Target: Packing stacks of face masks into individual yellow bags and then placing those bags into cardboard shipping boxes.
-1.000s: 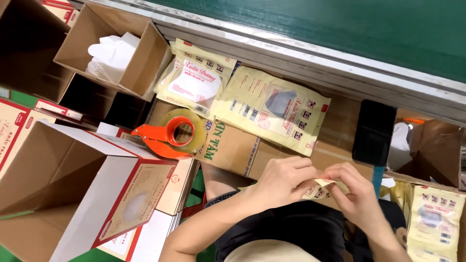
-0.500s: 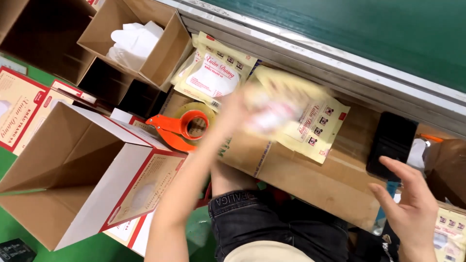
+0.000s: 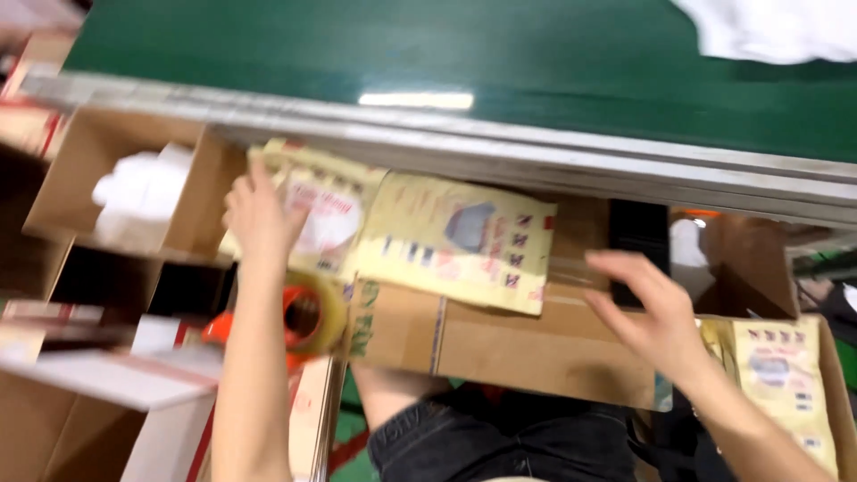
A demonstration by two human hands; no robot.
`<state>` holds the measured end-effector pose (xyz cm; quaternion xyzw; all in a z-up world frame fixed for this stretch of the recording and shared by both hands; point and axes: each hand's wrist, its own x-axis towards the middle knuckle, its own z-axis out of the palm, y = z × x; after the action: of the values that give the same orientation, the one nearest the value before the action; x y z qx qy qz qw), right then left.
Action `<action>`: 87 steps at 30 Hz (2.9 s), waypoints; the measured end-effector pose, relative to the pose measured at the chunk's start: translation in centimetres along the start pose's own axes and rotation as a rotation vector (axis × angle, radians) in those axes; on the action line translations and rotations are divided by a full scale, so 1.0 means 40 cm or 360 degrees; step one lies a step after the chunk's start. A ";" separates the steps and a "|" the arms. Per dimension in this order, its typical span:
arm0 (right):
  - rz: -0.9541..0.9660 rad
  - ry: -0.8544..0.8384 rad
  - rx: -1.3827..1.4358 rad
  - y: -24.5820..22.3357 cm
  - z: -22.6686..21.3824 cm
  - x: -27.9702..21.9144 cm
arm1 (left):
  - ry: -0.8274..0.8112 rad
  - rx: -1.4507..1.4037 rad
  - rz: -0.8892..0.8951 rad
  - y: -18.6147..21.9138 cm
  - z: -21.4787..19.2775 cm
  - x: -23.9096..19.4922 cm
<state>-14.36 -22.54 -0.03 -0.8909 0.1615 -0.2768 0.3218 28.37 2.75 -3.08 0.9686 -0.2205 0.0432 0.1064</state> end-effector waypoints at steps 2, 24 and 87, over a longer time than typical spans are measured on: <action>-0.0076 0.0146 -0.0220 0.057 -0.010 0.117 | 0.0222 -0.0074 0.0269 0.031 0.031 -0.058; -0.0374 0.0181 -0.0661 0.296 -0.112 0.428 | -0.0066 -0.1412 0.0921 0.378 -0.063 -0.374; 0.0792 0.0984 0.1899 0.235 -0.037 -0.482 | -0.0127 -0.0253 0.0909 0.647 0.363 -0.464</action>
<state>-31.59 -21.24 -12.80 -0.3806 0.2646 -0.4761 0.7473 0.91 -15.53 -14.83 0.8570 -0.4907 0.0160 0.1567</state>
